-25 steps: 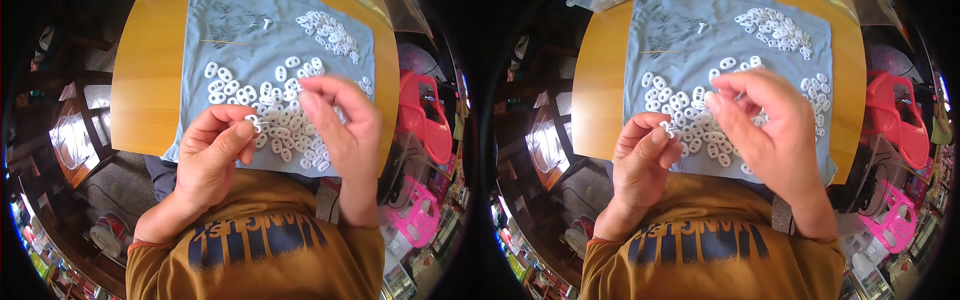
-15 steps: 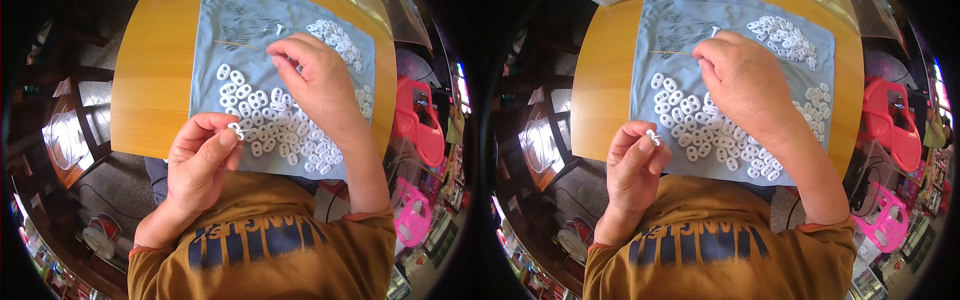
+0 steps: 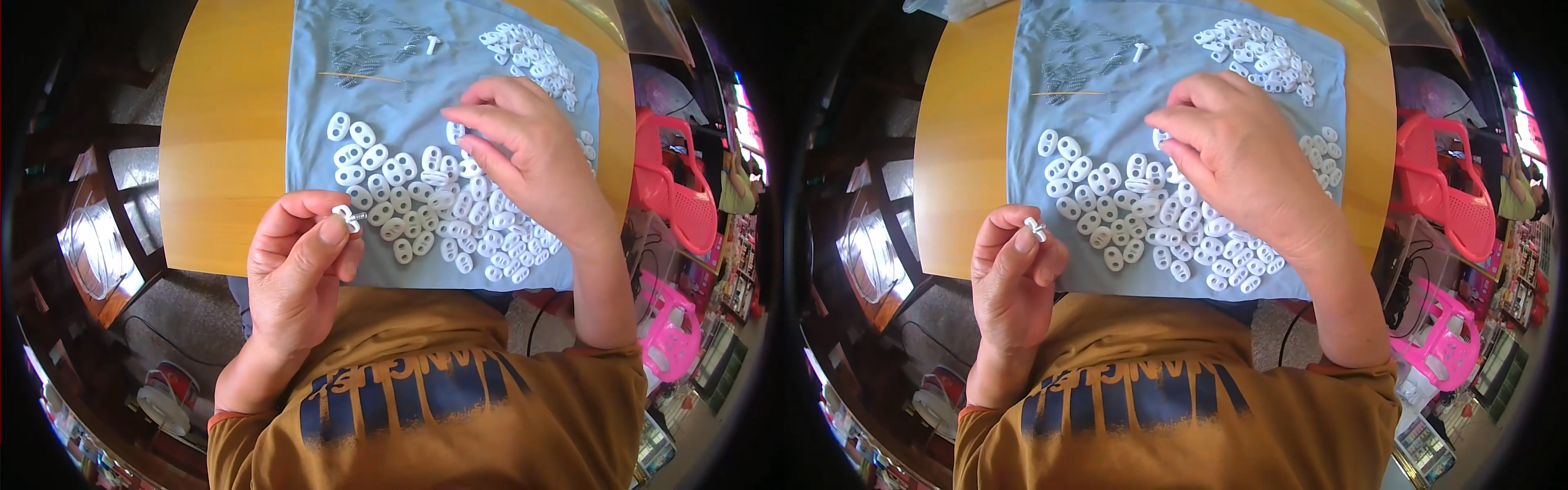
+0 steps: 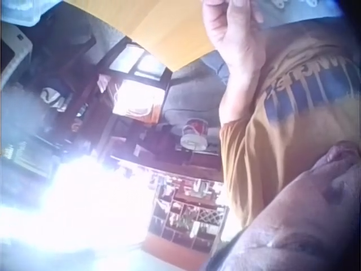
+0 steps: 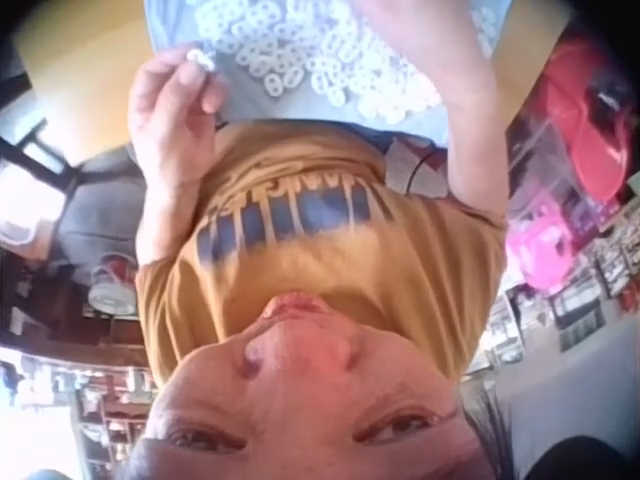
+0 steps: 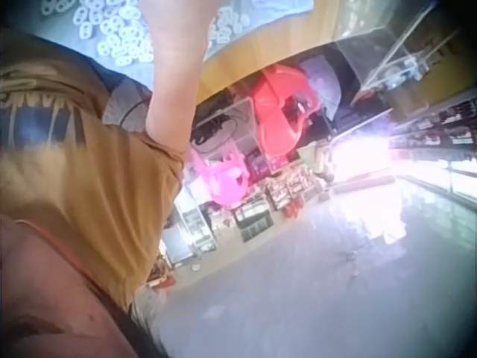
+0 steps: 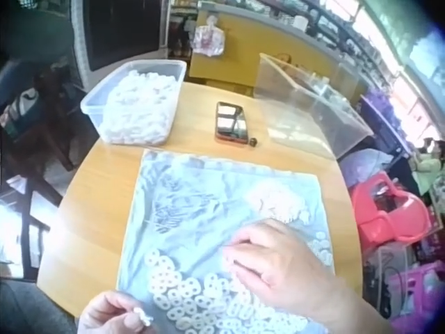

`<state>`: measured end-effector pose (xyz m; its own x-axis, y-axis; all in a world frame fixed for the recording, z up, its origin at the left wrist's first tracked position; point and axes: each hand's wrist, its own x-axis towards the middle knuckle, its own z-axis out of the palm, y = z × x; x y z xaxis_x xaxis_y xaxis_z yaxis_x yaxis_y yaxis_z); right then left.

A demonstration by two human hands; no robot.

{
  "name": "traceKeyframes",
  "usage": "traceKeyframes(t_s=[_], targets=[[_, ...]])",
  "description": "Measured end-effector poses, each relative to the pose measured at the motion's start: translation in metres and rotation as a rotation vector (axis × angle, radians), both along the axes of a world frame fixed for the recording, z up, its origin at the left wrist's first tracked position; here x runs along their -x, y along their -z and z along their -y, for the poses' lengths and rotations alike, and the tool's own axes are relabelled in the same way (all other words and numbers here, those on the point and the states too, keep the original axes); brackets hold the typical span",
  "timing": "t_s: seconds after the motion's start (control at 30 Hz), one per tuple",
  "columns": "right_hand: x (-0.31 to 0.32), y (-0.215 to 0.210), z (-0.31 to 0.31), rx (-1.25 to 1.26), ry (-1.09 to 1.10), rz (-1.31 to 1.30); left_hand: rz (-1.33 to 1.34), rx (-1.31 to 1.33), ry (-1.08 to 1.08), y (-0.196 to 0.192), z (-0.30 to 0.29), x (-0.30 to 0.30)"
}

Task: Manually assembling small white plastic components by inserting metal pins into them.

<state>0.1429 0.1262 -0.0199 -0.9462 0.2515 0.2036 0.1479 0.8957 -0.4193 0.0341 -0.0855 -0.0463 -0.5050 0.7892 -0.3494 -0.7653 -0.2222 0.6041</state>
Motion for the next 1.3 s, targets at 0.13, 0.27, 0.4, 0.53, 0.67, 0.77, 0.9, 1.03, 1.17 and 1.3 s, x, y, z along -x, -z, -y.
traceKeyframes(t_s=[0.13, 0.27, 0.4, 0.53, 0.67, 0.77, 0.9, 1.03, 1.17, 1.3], targets=[[-0.001, -0.001, 0.000, -0.013, -0.030, -0.009, 0.000, 0.003, 0.011, -0.004, -0.003, -0.002], [0.001, -0.005, 0.001, 0.019, -0.027, 0.040, -0.006, 0.006, 0.010, -0.006, -0.003, -0.004], [0.000, -0.010, 0.010, 0.015, -0.026, -0.004, -0.012, 0.003, 0.002, -0.009, -0.002, -0.005], [-0.010, -0.012, 0.035, 0.521, 0.133, -0.217, -0.010, -0.013, 0.001, -0.014, -0.003, -0.006], [-0.016, -0.020, 0.071, 1.360, 0.337, -0.320, 0.017, -0.071, 0.053, -0.021, -0.009, -0.010], [-0.016, -0.015, 0.089, 1.390, 0.320, -0.296, 0.004, -0.103, 0.074, -0.021, -0.013, -0.015], [-0.016, -0.009, 0.100, 1.459, 0.268, -0.377, 0.005, -0.111, 0.057, -0.020, -0.015, -0.018], [-0.018, -0.009, 0.101, 1.515, 0.241, -0.368, 0.014, -0.086, 0.007, -0.021, -0.012, -0.019], [-0.016, -0.009, 0.099, 1.613, 0.207, -0.335, -0.004, -0.096, -0.010, -0.021, -0.011, -0.017], [-0.010, -0.012, 0.098, 1.788, 0.242, -0.249, -0.002, -0.121, -0.001, -0.020, -0.009, -0.014]])
